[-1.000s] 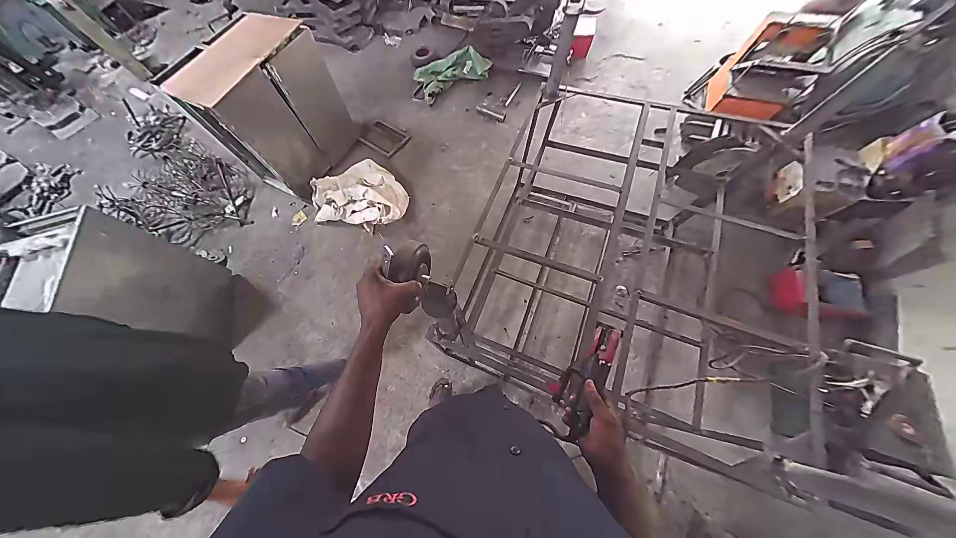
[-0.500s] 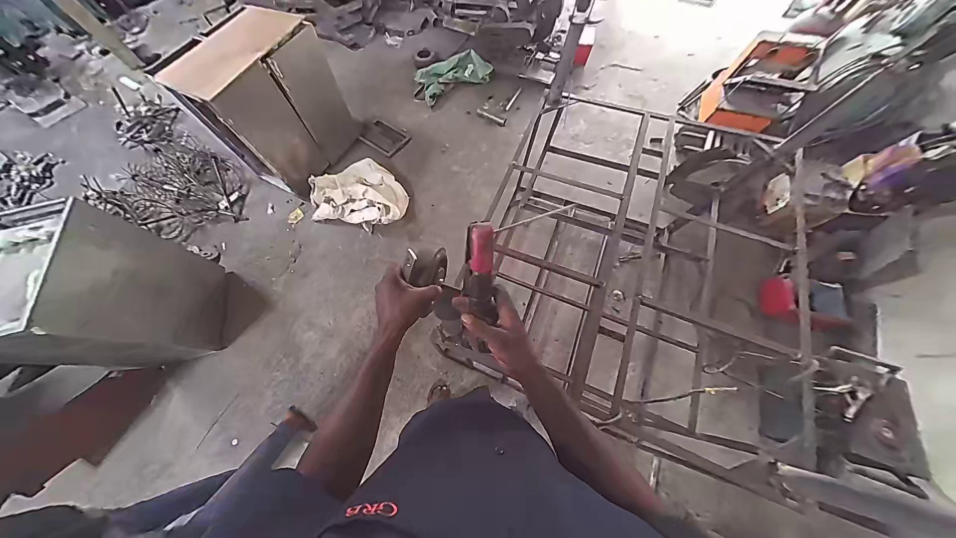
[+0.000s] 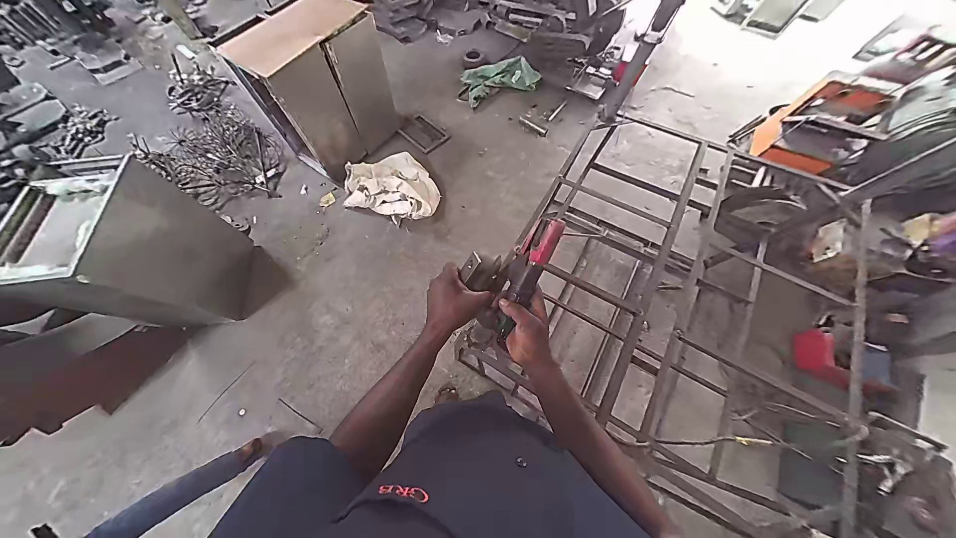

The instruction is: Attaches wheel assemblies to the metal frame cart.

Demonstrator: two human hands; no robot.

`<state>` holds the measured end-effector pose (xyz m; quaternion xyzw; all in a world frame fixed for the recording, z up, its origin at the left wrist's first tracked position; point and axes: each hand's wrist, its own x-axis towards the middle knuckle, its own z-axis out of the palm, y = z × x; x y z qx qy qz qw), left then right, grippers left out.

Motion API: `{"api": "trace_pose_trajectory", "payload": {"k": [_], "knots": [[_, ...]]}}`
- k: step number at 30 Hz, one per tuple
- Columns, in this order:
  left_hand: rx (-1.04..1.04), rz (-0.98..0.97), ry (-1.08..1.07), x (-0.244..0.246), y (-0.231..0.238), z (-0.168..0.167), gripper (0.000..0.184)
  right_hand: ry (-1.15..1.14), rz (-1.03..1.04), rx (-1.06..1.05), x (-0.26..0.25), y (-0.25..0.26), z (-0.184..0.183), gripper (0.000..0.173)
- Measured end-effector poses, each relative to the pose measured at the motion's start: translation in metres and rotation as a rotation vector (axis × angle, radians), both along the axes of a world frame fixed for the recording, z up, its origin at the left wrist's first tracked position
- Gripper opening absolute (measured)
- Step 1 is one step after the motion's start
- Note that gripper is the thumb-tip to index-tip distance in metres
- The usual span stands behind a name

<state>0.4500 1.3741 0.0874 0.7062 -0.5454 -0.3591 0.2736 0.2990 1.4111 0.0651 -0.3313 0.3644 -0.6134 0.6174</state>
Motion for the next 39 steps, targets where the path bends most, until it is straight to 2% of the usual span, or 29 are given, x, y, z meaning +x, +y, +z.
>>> {"api": "trace_pose_trajectory", "payload": {"k": [6,8,11,13,16,20,27,31,33,35,37,39], "knots": [[-0.034,0.050,0.036,0.014,0.003,0.002,0.057,0.078,0.008,-0.042,0.014,-0.009,-0.012,0.055],[-0.035,0.084,0.077,0.019,0.004,-0.003,0.059,0.085,0.043,-0.043,0.017,-0.011,-0.015,0.052],[-0.010,0.187,0.284,0.030,0.007,-0.013,0.063,0.099,0.108,-0.076,0.020,-0.010,-0.016,0.042],[-0.018,0.295,0.506,0.041,0.010,-0.020,0.064,0.107,0.148,-0.116,0.018,-0.002,-0.008,0.040],[-0.096,0.417,0.736,0.061,0.017,-0.026,0.066,0.125,0.160,-0.230,-0.002,0.019,0.005,0.041],[-0.214,0.406,0.701,0.066,0.032,0.000,0.062,0.089,0.060,-0.248,-0.047,0.053,0.005,0.043],[-0.575,0.253,0.586,0.017,0.027,0.075,0.074,-0.004,-0.192,-0.072,-0.115,0.095,-0.004,0.045],[-0.722,0.182,0.492,-0.009,0.033,0.100,0.072,-0.007,-0.254,-0.056,-0.141,0.112,-0.007,0.037],[-0.658,0.188,0.334,-0.019,0.037,0.098,0.068,-0.002,-0.260,-0.042,-0.152,0.118,-0.010,0.037],[-0.516,0.210,0.157,-0.024,0.039,0.074,0.061,-0.001,-0.275,-0.016,-0.160,0.122,-0.012,0.039],[-0.399,0.235,0.115,-0.023,0.034,0.045,0.060,-0.017,-0.291,-0.002,-0.165,0.126,-0.013,0.039],[-0.391,0.266,0.175,-0.018,0.024,0.040,0.063,-0.031,-0.291,-0.019,-0.171,0.126,-0.015,0.037]]}}
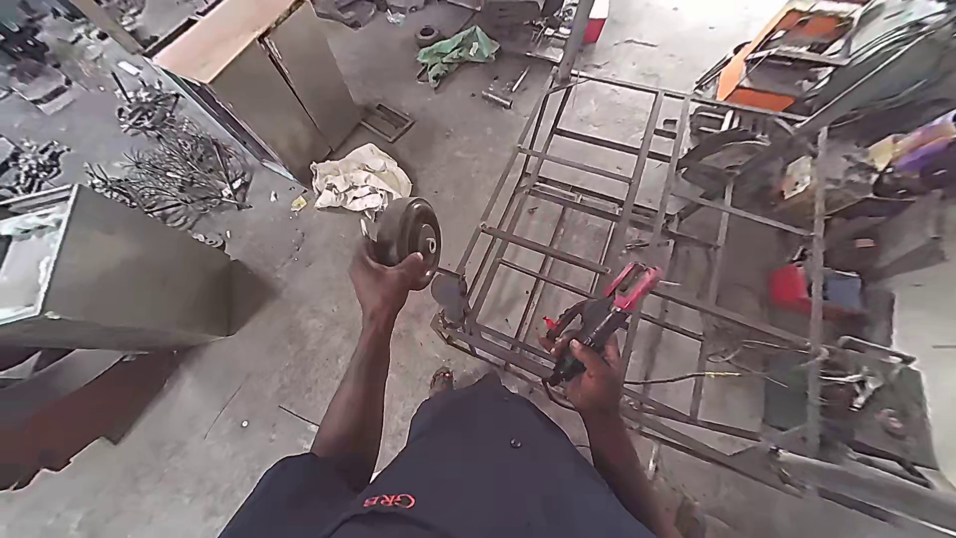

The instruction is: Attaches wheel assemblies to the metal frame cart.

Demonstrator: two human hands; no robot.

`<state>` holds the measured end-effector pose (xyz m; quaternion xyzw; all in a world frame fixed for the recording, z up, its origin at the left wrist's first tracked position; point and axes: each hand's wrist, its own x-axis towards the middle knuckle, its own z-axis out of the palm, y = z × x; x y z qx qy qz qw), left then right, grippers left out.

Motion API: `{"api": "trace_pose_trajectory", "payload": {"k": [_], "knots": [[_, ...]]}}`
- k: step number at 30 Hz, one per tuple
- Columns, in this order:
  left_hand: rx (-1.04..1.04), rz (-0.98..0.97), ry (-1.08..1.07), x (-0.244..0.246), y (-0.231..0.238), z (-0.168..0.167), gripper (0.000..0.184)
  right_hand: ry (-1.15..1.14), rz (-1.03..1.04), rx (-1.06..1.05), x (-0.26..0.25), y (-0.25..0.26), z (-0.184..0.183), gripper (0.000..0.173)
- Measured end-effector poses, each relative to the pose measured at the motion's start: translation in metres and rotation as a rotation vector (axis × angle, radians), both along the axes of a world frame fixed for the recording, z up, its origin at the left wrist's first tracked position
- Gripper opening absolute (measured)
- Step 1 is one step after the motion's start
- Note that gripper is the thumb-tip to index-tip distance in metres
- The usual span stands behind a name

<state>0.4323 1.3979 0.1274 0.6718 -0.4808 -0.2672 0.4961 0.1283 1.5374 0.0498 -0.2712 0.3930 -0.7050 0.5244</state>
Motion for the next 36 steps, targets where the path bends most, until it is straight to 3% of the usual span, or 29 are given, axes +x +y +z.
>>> {"api": "trace_pose_trajectory", "payload": {"k": [5,8,16,24,36], "knots": [[-0.134,0.005,0.362,-0.002,0.000,0.006,0.068,-0.022,0.021,0.009,-0.010,0.003,0.000,0.033],[-0.186,0.026,0.442,-0.002,0.003,0.010,0.072,-0.035,0.019,0.010,-0.012,0.002,0.002,0.033],[-0.088,0.093,0.252,0.031,0.004,-0.026,0.069,0.015,0.033,0.042,-0.012,0.006,-0.002,0.038],[0.206,0.100,-0.017,0.029,-0.006,-0.069,0.064,0.020,0.025,0.074,-0.010,0.016,-0.009,0.034],[0.225,-0.039,-0.124,0.014,-0.011,-0.058,0.060,0.029,-0.037,0.092,-0.009,0.027,-0.015,0.033]]}}
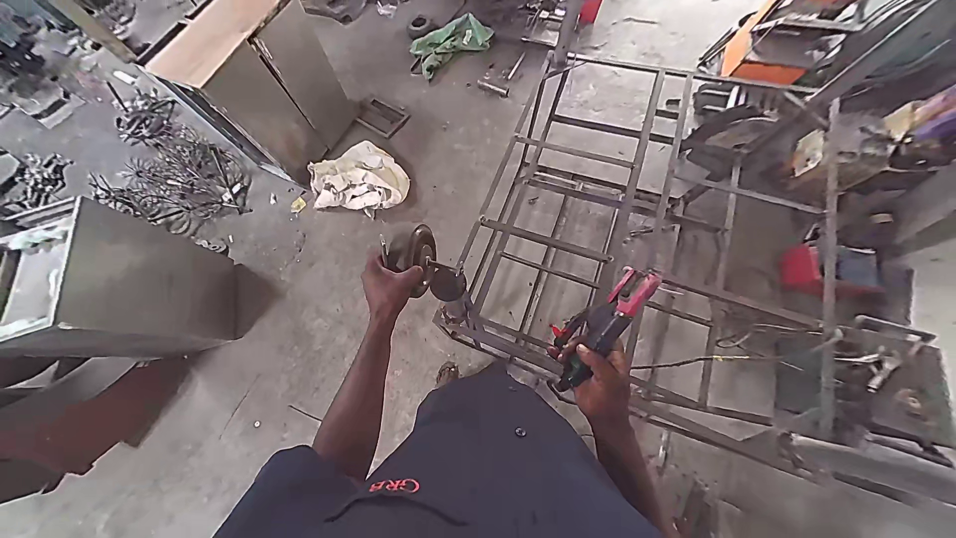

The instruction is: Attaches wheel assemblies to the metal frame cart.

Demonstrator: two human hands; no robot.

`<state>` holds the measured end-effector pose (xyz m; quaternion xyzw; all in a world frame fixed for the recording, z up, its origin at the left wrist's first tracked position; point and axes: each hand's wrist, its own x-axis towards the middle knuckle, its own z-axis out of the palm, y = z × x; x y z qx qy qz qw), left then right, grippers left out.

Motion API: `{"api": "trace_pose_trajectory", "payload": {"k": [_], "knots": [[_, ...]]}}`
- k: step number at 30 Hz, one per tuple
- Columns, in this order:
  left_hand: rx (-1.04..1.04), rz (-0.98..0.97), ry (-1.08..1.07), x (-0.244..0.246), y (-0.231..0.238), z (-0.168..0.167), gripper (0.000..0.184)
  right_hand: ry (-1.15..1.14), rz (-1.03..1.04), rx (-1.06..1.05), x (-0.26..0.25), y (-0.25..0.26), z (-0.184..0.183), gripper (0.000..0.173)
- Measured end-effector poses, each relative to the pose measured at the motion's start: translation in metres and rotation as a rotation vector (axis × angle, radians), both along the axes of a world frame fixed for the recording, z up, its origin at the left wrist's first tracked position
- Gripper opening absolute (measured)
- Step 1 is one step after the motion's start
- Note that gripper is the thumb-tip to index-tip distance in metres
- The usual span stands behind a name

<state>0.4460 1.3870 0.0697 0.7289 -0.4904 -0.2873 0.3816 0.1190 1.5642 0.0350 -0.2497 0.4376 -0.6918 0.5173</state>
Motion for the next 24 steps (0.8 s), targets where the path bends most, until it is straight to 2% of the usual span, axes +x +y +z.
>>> {"api": "trace_pose_trajectory", "payload": {"k": [6,11,15,18,21,24], "knots": [[-0.018,-0.181,-0.053,-0.021,0.013,0.008,0.054,0.001,-0.012,0.022,-0.002,0.001,-0.002,0.033],[0.024,-0.263,-0.141,-0.042,0.021,0.013,0.066,-0.010,-0.025,0.018,-0.005,0.000,-0.005,0.033],[0.047,-0.363,-0.169,-0.033,0.019,0.017,0.071,-0.013,-0.019,0.041,-0.005,-0.001,-0.003,0.036],[-0.052,-0.429,-0.237,-0.024,0.017,0.011,0.068,-0.009,-0.017,0.073,-0.004,-0.004,-0.002,0.037],[-0.176,-0.422,-0.094,-0.014,0.012,-0.002,0.067,0.012,-0.006,0.086,-0.002,-0.008,0.001,0.038],[-0.204,-0.366,0.314,0.000,0.009,-0.022,0.067,0.039,-0.007,0.100,0.001,-0.007,0.005,0.041]]}}
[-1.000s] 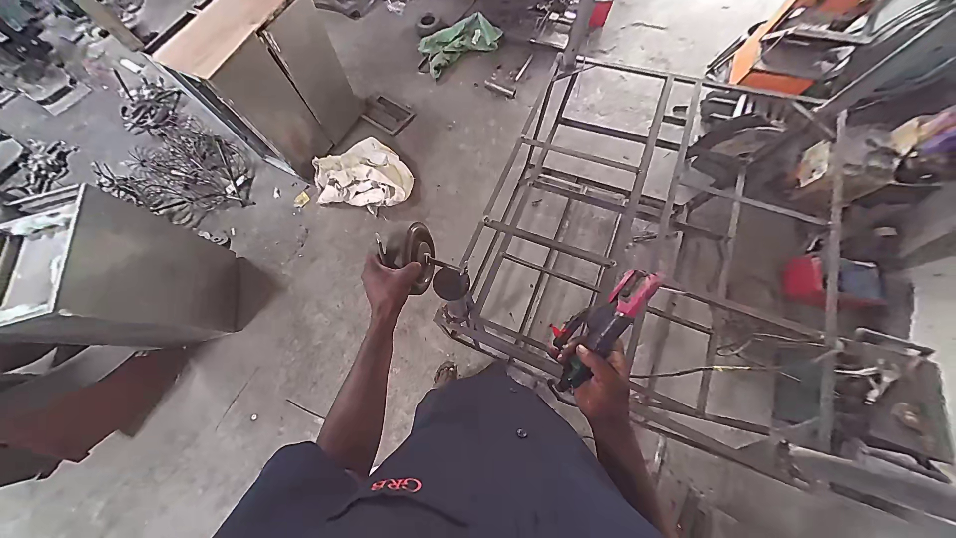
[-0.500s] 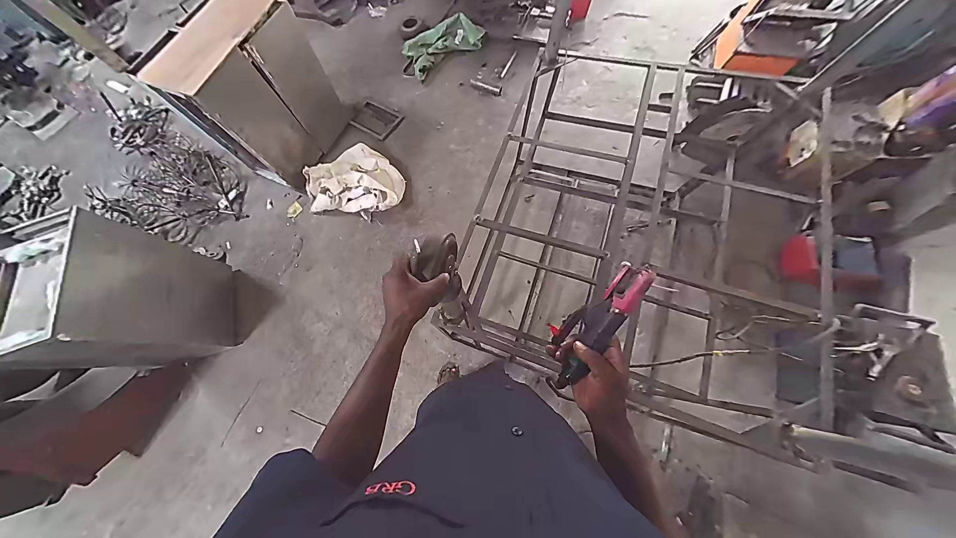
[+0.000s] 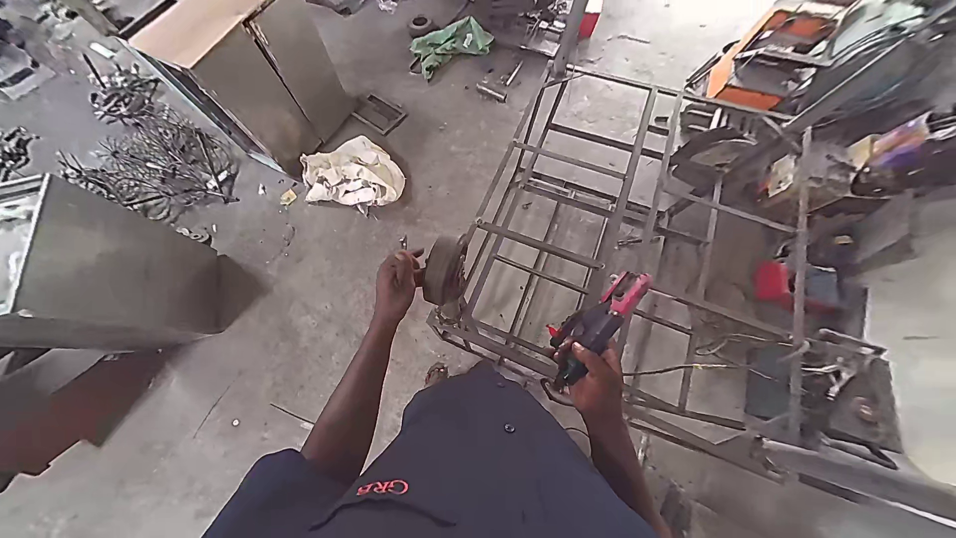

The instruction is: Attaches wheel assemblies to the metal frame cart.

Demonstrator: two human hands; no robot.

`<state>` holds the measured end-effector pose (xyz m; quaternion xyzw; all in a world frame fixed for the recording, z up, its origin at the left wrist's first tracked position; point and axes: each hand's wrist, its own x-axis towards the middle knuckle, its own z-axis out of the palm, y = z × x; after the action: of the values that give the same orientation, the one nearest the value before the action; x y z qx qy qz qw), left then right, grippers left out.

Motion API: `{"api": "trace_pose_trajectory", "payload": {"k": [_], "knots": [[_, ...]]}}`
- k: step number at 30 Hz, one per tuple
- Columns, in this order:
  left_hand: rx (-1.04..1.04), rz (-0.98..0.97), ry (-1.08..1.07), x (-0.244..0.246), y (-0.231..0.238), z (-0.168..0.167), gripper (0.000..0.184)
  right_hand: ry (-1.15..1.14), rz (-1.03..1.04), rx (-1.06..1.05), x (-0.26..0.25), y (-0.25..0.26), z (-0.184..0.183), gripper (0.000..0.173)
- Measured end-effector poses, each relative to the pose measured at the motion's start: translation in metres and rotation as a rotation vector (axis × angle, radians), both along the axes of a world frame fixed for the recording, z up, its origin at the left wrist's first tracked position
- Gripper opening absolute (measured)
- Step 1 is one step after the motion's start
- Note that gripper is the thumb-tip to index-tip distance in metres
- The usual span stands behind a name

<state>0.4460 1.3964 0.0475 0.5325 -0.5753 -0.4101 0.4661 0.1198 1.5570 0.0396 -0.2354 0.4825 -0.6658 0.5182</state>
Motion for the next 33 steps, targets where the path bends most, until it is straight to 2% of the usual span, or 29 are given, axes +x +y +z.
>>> {"api": "trace_pose_trajectory", "payload": {"k": [2,4,6,8,11,15,20,23,33], "knots": [[0.102,0.078,0.229,0.009,-0.002,-0.008,0.083,0.018,-0.007,0.006,0.003,0.001,0.002,0.042],[0.242,0.130,0.345,0.020,0.000,-0.010,0.089,0.038,-0.016,0.007,0.007,0.002,0.004,0.042],[0.345,0.104,0.439,0.026,0.005,-0.012,0.083,0.048,-0.033,0.013,0.012,0.005,0.005,0.039],[0.379,0.063,0.472,0.028,0.007,-0.018,0.069,0.077,-0.045,0.032,0.017,0.008,0.005,0.040],[0.364,-0.049,0.378,0.031,0.007,-0.026,0.054,0.107,-0.061,0.063,0.026,0.014,0.006,0.041],[0.280,-0.206,0.213,0.034,0.000,-0.030,0.047,0.158,-0.068,0.078,0.041,0.022,0.009,0.040],[0.118,-0.441,0.197,0.036,-0.039,-0.054,0.040,0.170,-0.110,0.094,0.061,0.028,0.012,0.038],[0.075,-0.575,0.131,0.037,-0.051,-0.055,0.039,0.168,-0.131,0.081,0.074,0.032,0.015,0.040],[-0.192,-0.640,-0.125,0.039,-0.067,-0.060,0.036,0.177,-0.192,0.078,0.103,0.049,0.007,0.041]]}}
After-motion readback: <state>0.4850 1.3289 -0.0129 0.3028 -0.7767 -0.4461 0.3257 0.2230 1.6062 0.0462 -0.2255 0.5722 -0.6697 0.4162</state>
